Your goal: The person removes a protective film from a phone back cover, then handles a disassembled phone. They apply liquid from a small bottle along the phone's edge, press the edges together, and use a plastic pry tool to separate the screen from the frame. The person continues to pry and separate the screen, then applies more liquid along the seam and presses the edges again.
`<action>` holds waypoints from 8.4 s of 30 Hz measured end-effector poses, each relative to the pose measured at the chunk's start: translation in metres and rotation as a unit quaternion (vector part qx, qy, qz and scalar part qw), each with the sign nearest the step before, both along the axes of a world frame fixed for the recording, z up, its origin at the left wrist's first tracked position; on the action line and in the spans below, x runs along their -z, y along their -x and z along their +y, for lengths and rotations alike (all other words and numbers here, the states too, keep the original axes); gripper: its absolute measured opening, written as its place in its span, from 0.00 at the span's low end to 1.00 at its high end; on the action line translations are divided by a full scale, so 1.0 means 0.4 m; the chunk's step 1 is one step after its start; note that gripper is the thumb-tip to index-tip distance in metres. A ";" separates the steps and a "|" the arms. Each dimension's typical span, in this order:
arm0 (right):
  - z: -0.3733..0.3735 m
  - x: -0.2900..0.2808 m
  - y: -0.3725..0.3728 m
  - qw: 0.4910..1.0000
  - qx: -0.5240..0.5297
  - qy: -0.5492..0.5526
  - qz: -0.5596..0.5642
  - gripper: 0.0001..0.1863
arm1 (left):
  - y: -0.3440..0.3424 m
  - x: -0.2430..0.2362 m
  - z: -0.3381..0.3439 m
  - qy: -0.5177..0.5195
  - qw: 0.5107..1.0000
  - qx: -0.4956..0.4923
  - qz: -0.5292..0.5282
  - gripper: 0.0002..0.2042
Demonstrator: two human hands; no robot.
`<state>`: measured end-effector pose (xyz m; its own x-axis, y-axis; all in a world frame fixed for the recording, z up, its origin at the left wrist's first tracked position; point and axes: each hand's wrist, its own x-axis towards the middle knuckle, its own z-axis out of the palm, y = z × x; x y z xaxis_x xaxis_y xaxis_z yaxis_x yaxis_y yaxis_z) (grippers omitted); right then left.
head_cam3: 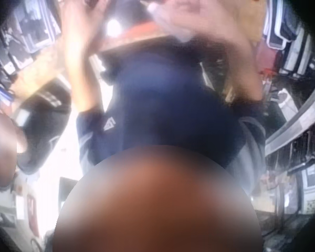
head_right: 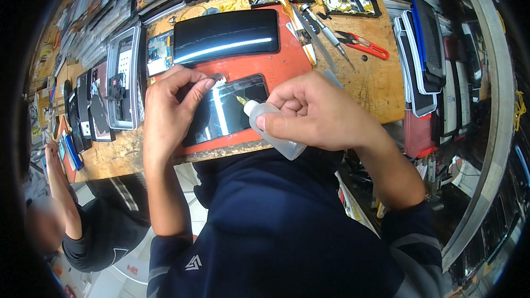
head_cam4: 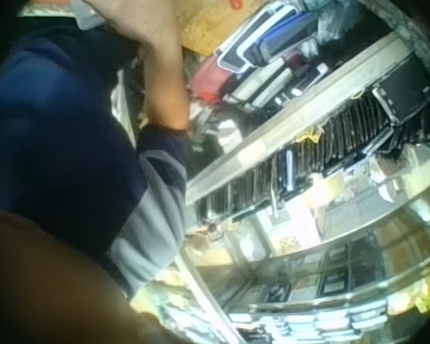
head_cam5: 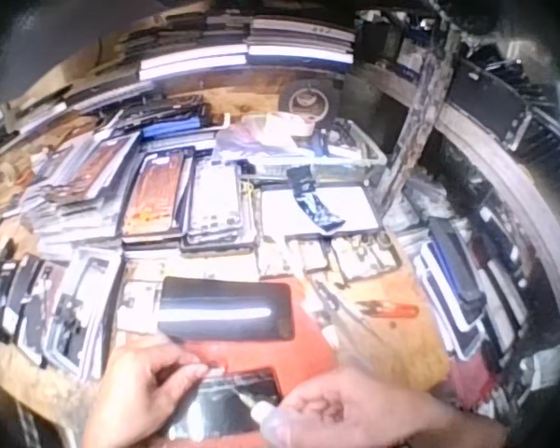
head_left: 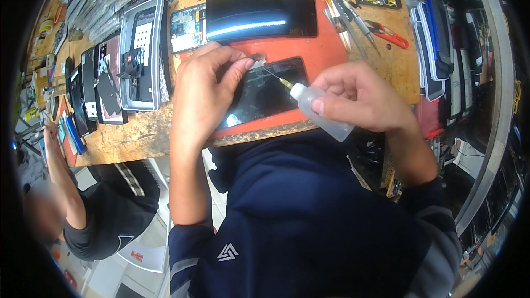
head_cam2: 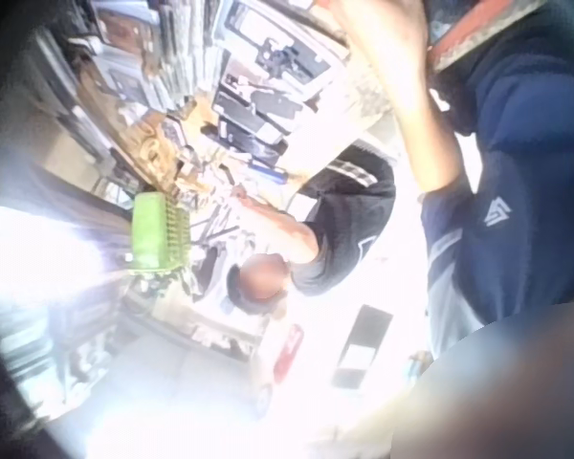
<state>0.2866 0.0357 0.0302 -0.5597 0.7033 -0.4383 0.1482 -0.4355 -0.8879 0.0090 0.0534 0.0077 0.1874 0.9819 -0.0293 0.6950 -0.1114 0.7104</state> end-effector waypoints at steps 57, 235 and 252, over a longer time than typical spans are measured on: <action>0.243 0.036 0.125 0.772 0.218 -0.558 -0.212 0.12 | 0.002 -0.004 -0.018 -0.007 1.000 -0.001 -0.003 0.08; 0.616 0.049 -0.052 0.762 0.062 -0.332 -0.552 0.38 | -0.031 -0.057 -0.175 -0.170 0.985 -0.038 -0.021 0.04; 0.621 0.065 -0.151 0.805 0.189 -0.461 -0.323 0.12 | -0.030 -0.058 -0.171 -0.172 0.984 -0.036 -0.013 0.04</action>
